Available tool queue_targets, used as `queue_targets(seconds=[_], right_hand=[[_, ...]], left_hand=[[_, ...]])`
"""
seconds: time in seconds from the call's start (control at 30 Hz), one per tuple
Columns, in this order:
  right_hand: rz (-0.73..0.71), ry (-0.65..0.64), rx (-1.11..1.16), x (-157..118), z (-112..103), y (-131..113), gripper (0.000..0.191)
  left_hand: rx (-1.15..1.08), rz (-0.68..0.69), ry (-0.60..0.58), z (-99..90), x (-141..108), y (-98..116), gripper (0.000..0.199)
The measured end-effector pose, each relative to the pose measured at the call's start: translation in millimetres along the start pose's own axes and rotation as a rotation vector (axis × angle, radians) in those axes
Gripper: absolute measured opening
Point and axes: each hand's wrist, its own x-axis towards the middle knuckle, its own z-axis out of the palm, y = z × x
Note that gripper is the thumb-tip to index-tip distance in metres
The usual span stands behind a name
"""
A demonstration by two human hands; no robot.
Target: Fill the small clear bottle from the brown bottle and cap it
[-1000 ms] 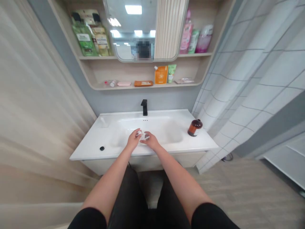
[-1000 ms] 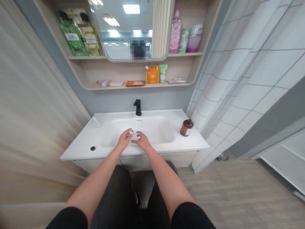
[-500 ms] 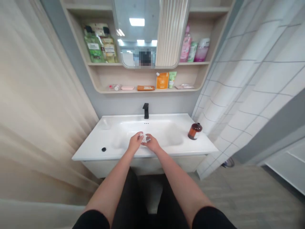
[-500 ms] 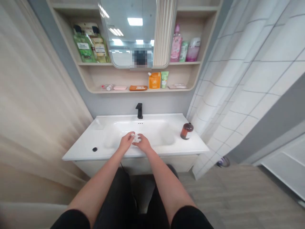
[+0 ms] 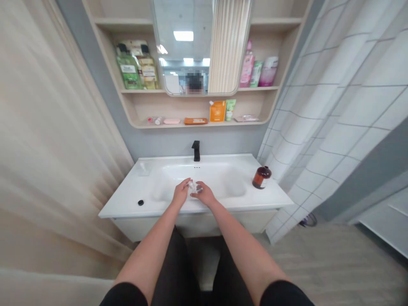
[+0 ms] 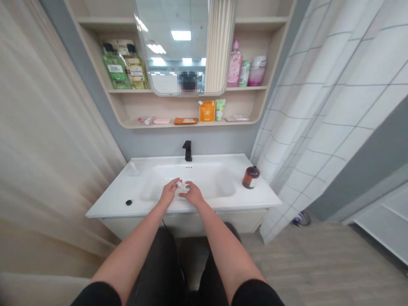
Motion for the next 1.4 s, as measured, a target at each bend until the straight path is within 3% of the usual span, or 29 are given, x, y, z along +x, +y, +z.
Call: queue_targets(seconds=[0.17, 0.57, 0.8, 1.07, 1.27, 1.4], right_hand=[[-0.010, 0.007, -0.013, 1, 1, 2, 0.074], [-0.007, 0.038, 0.001, 2, 1, 4, 0.074], [-0.018, -0.006, 0.034, 0, -1, -4, 0.077], [0.001, -0.020, 0.121, 1, -1, -2, 0.073], [-0.055, -0.029, 0.146, -2, -4, -5, 0.072], [-0.046, -0.053, 0.185, -6, -6, -9, 0.074]], left_hand=[[0.059, -0.019, -0.026, -0.2, 1, -2, 0.037], [-0.119, -0.022, -0.054, 1.7, 5, -7, 0.043], [-0.066, -0.056, 0.069, 2.8, 3, -5, 0.050], [-0.284, -0.073, -0.103, -5.4, 4, -2, 0.070], [-0.227, -0.090, 0.002, -3.5, 3, -1, 0.066], [-0.260, -0.141, -0.010, -5.5, 2, 0, 0.076]])
